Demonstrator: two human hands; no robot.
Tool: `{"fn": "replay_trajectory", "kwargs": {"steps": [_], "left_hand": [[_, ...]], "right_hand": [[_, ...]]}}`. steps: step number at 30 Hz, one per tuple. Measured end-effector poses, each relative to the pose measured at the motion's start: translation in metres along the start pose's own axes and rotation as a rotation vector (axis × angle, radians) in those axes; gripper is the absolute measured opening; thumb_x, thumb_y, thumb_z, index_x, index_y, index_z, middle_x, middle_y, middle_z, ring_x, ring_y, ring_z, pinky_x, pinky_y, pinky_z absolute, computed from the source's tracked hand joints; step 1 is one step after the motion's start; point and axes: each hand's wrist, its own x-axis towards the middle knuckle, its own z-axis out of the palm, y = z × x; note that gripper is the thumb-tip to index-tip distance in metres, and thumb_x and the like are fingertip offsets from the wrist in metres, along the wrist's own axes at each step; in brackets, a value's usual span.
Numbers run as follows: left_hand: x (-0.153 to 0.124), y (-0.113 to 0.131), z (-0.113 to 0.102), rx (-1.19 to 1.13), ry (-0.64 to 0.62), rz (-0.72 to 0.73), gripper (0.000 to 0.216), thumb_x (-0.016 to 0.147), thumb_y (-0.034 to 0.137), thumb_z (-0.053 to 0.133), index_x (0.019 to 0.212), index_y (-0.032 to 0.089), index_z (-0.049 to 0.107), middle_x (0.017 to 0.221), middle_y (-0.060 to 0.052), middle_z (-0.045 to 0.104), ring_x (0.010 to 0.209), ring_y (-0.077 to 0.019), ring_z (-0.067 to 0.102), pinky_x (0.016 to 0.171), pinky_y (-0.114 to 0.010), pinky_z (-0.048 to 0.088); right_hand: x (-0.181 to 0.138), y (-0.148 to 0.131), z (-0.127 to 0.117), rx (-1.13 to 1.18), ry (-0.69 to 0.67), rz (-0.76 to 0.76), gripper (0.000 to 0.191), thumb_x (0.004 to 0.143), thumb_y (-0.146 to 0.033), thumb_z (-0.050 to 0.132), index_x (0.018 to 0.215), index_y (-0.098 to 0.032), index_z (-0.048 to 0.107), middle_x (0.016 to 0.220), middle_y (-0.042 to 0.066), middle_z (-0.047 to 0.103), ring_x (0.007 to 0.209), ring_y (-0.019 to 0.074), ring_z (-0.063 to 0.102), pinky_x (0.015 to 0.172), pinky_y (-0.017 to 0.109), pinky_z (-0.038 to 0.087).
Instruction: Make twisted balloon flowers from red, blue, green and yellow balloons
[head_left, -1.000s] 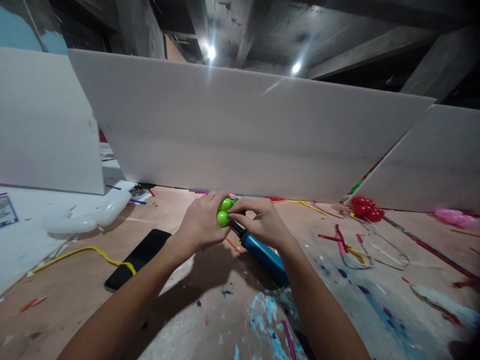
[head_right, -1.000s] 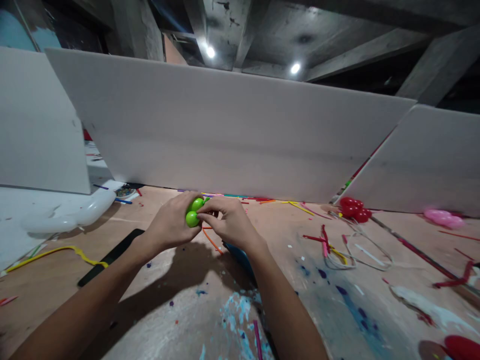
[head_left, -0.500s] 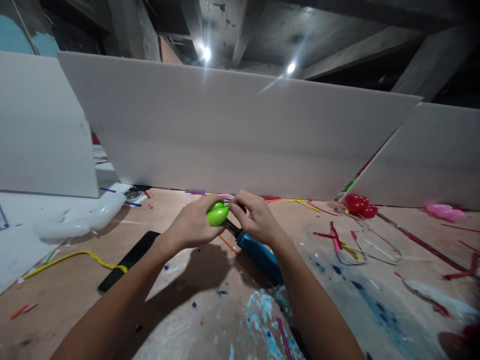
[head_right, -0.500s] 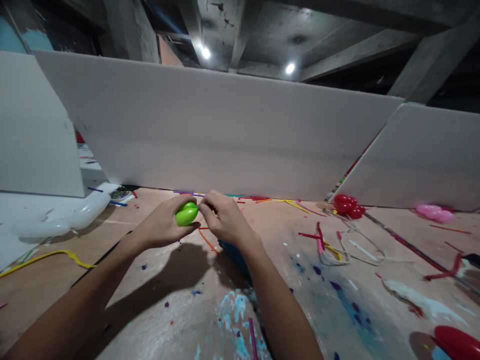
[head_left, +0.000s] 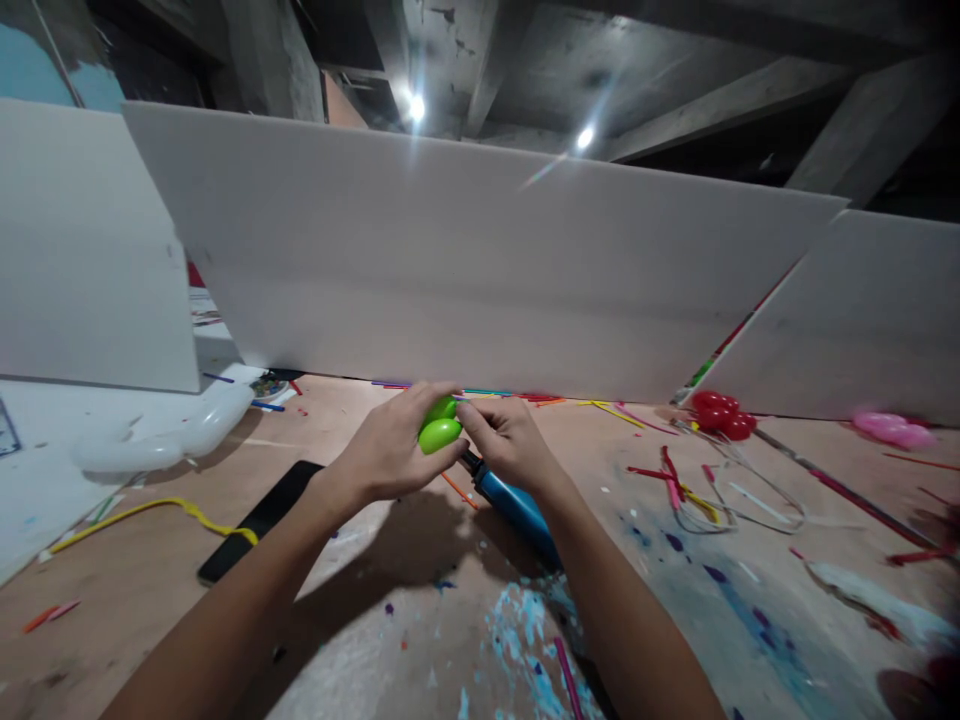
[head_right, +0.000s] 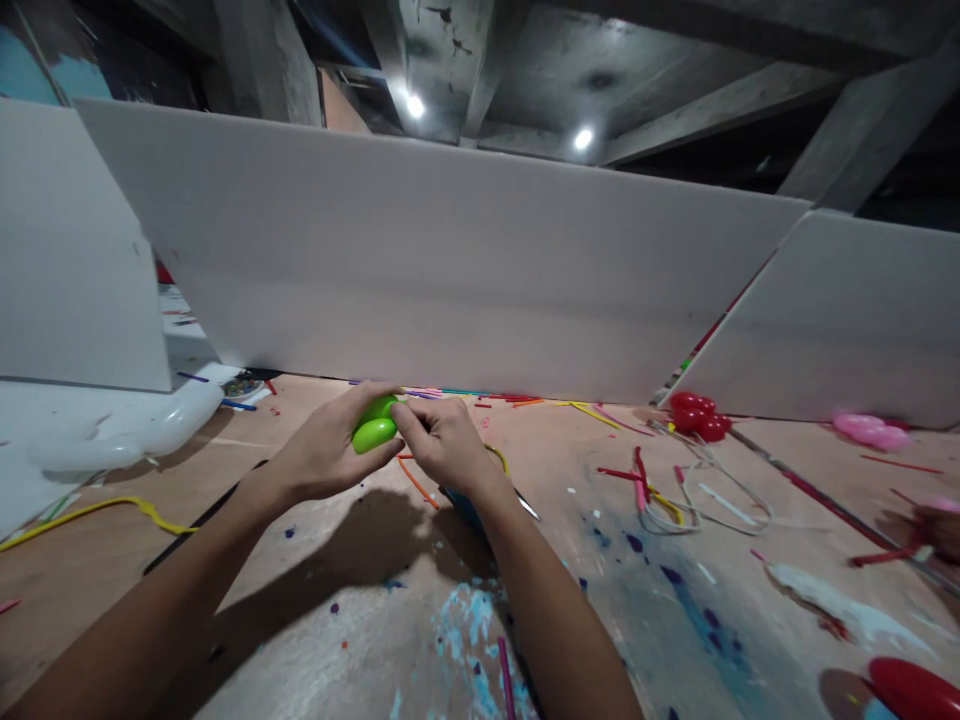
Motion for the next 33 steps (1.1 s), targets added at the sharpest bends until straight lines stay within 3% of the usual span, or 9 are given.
{"fn": "replay_trajectory", "kwargs": {"steps": [4,9,17,25,29,33], "left_hand": [[0.0,-0.002,0.005,-0.078,0.078,0.097,0.036,0.089,0.031,0.053,0.121,0.02,0.042,0.125,-0.012,0.053,0.109,-0.0216,0.056,0.093,-0.038,0.046],[0.003,0.0,0.0,-0.122,0.027,0.066,0.016,0.093,0.029,0.047,0.105,0.019,0.053,0.122,-0.01,0.055,0.114,-0.0205,0.054,0.099,-0.036,0.042],[0.004,-0.007,-0.003,-0.066,-0.08,0.067,0.027,0.096,0.025,0.039,0.114,0.02,0.059,0.124,-0.009,0.056,0.113,-0.0201,0.054,0.098,-0.034,0.042],[0.006,-0.011,0.001,-0.375,-0.052,0.045,0.025,0.095,0.03,0.042,0.101,0.018,0.063,0.121,-0.009,0.058,0.114,-0.0192,0.053,0.1,-0.033,0.04],[0.007,-0.009,-0.002,-0.454,-0.046,0.001,0.023,0.093,0.03,0.043,0.092,0.017,0.061,0.117,-0.01,0.06,0.108,-0.02,0.055,0.097,-0.035,0.041],[0.006,-0.005,-0.003,-0.464,-0.073,0.003,0.023,0.093,0.032,0.043,0.087,0.017,0.06,0.115,-0.009,0.061,0.112,-0.0204,0.054,0.098,-0.034,0.04]], "right_hand": [[0.001,-0.001,-0.001,0.026,-0.009,0.037,0.032,0.095,-0.033,0.042,0.066,-0.019,0.044,0.062,-0.002,0.044,0.059,0.0113,0.042,0.057,0.025,0.032],[0.001,-0.002,-0.001,-0.038,0.034,-0.011,0.022,0.092,-0.024,0.048,0.071,-0.019,0.046,0.07,-0.001,0.049,0.066,0.0122,0.045,0.06,0.025,0.034],[-0.002,-0.004,-0.003,-0.179,0.058,-0.059,0.012,0.092,-0.019,0.051,0.08,-0.018,0.054,0.079,0.002,0.056,0.072,0.0135,0.051,0.066,0.026,0.039],[-0.002,-0.004,-0.009,-0.125,0.092,-0.046,0.003,0.089,-0.019,0.057,0.09,-0.019,0.059,0.081,0.002,0.06,0.074,0.013,0.055,0.068,0.025,0.043],[-0.002,0.0,-0.017,-0.105,0.071,-0.006,0.025,0.088,-0.022,0.06,0.113,-0.021,0.06,0.093,0.004,0.065,0.078,0.0133,0.058,0.067,0.025,0.045],[-0.002,0.002,-0.017,-0.105,0.092,-0.041,0.011,0.087,-0.02,0.061,0.095,-0.02,0.069,0.082,0.002,0.068,0.072,0.0127,0.058,0.063,0.025,0.043]]}}
